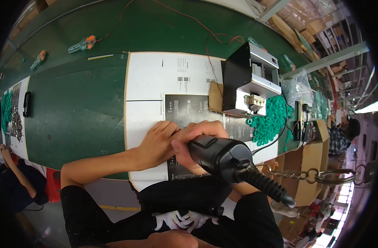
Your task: Assembling green plastic components onto circuit boards using a power screwdriver on a factory production line.
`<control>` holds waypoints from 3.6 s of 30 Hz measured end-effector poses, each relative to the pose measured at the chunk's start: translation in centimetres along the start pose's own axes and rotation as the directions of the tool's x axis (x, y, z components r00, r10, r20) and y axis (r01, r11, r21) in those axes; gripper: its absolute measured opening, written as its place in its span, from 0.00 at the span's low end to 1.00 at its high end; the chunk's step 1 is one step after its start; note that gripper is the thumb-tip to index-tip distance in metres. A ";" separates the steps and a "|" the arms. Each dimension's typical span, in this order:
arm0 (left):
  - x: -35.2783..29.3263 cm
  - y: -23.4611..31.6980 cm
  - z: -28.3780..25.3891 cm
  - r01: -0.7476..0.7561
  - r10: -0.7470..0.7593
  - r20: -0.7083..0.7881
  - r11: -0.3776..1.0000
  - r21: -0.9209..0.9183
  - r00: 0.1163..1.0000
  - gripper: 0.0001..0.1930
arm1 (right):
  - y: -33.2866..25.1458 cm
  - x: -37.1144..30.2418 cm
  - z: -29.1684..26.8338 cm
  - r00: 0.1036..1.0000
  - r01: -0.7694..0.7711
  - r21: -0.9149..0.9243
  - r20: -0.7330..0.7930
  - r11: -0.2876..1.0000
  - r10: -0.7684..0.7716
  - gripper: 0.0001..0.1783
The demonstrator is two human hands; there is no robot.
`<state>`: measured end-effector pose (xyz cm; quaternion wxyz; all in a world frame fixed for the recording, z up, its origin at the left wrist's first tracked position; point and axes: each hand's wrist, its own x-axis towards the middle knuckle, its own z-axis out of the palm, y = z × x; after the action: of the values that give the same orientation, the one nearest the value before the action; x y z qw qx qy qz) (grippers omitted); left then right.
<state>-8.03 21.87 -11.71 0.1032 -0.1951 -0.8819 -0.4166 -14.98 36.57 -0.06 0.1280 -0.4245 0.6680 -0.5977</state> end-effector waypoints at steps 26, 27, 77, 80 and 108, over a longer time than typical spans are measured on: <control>13.3 -23.2 -12.2 0.277 -0.092 -0.411 0.865 0.419 0.907 0.20 | -0.6 2.8 -16.4 0.656 0.030 -0.190 -0.737 0.981 -0.162 0.15; 14.1 -24.1 -12.2 0.240 -0.010 -0.431 0.841 0.485 0.903 0.20 | -0.9 2.5 -16.4 0.681 0.009 -0.155 -0.723 0.988 -0.120 0.16; 26.5 -17.5 -0.5 -0.144 0.179 -0.204 0.974 0.176 0.962 0.16 | -3.1 -5.9 -13.8 0.865 0.185 0.094 -0.488 0.978 -0.117 0.25; 15.5 -12.9 -2.9 -0.052 0.058 -0.205 0.998 0.037 0.977 0.17 | -2.9 -5.8 -13.4 0.863 0.203 0.098 -0.487 0.974 -0.131 0.24; 4.2 -2.5 2.7 -0.011 0.014 0.018 0.993 -0.119 1.000 0.20 | 4.2 -3.0 -7.9 0.951 0.004 0.013 -0.310 1.000 0.000 0.22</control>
<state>-12.91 23.58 -13.71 0.0856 -0.2104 -0.8551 -0.4660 -20.24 43.90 -2.90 0.0240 -0.3250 0.6753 -0.6617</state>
